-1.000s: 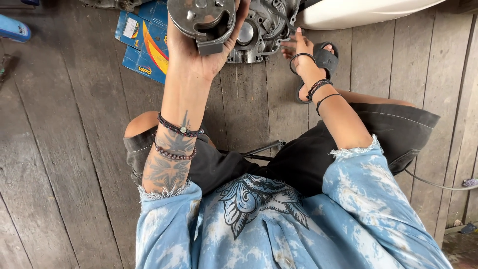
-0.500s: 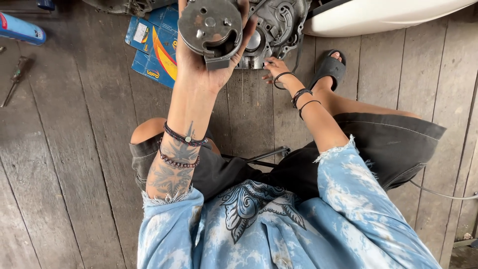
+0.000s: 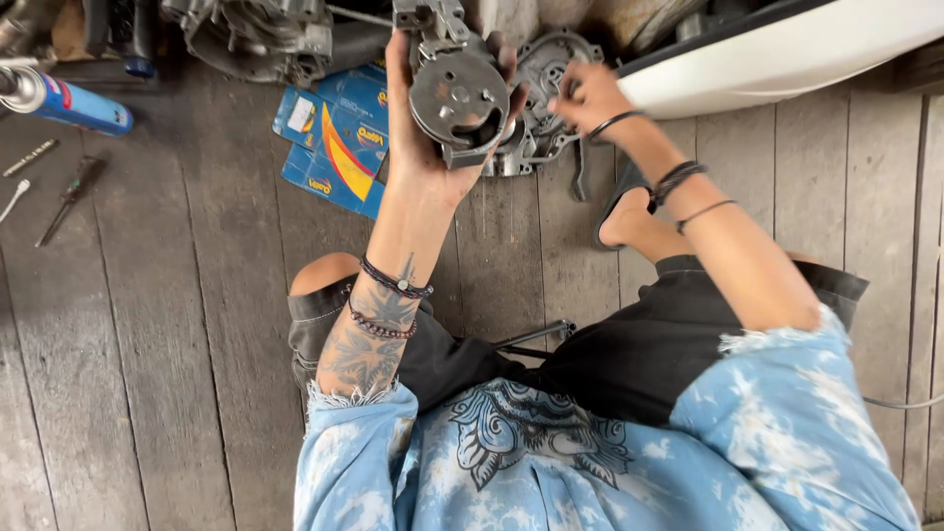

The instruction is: Inspecting and adjusting a motorcycle engine component using a screwdriver while sitting on a wooden floor.

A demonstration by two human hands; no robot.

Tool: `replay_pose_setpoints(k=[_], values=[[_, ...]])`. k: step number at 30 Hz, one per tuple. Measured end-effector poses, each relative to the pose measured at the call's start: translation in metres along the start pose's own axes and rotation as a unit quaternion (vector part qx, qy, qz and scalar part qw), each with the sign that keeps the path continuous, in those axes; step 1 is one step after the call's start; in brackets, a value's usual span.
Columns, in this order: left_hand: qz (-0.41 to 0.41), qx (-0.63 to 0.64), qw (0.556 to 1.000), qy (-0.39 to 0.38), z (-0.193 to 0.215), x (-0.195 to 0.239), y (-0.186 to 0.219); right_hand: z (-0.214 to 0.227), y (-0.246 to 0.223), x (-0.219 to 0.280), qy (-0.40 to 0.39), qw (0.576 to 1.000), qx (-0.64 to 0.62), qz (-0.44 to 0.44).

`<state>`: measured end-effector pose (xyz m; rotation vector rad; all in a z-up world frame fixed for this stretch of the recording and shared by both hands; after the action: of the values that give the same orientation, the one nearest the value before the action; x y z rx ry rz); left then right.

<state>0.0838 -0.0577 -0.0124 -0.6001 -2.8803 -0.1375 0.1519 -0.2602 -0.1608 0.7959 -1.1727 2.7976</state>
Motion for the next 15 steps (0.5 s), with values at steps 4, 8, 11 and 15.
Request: replay_pose_setpoints(k=[4,8,11,15], values=[[-0.034,-0.062,0.993,0.091,-0.002,0.000,0.007,0.107,-0.098,0.058,0.156,0.928,0.077,0.330],[-0.031,-0.031,0.999,0.013,-0.004,-0.013,-0.002,0.151,-0.165,0.163,0.162,0.918,-0.264,0.246],[-0.023,0.003,0.999,0.048,0.001,-0.016,-0.012,0.144,-0.200,0.217,0.239,0.881,-0.250,0.324],[-0.042,-0.046,0.998,-0.010,0.001,-0.025,-0.013,0.117,-0.252,0.278,0.341,0.795,-0.143,0.482]])
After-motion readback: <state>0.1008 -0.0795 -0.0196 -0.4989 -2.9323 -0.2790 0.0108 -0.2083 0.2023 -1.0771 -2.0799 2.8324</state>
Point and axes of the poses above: each hand's wrist, its own x-axis away from the middle knuckle, its own z-axis out of the back of the hand, y = z × x, the point moved 10 cm from there along -x, towards the middle knuckle, and after that the axes turned 3 degrees about -z, right-handed, at the moved point
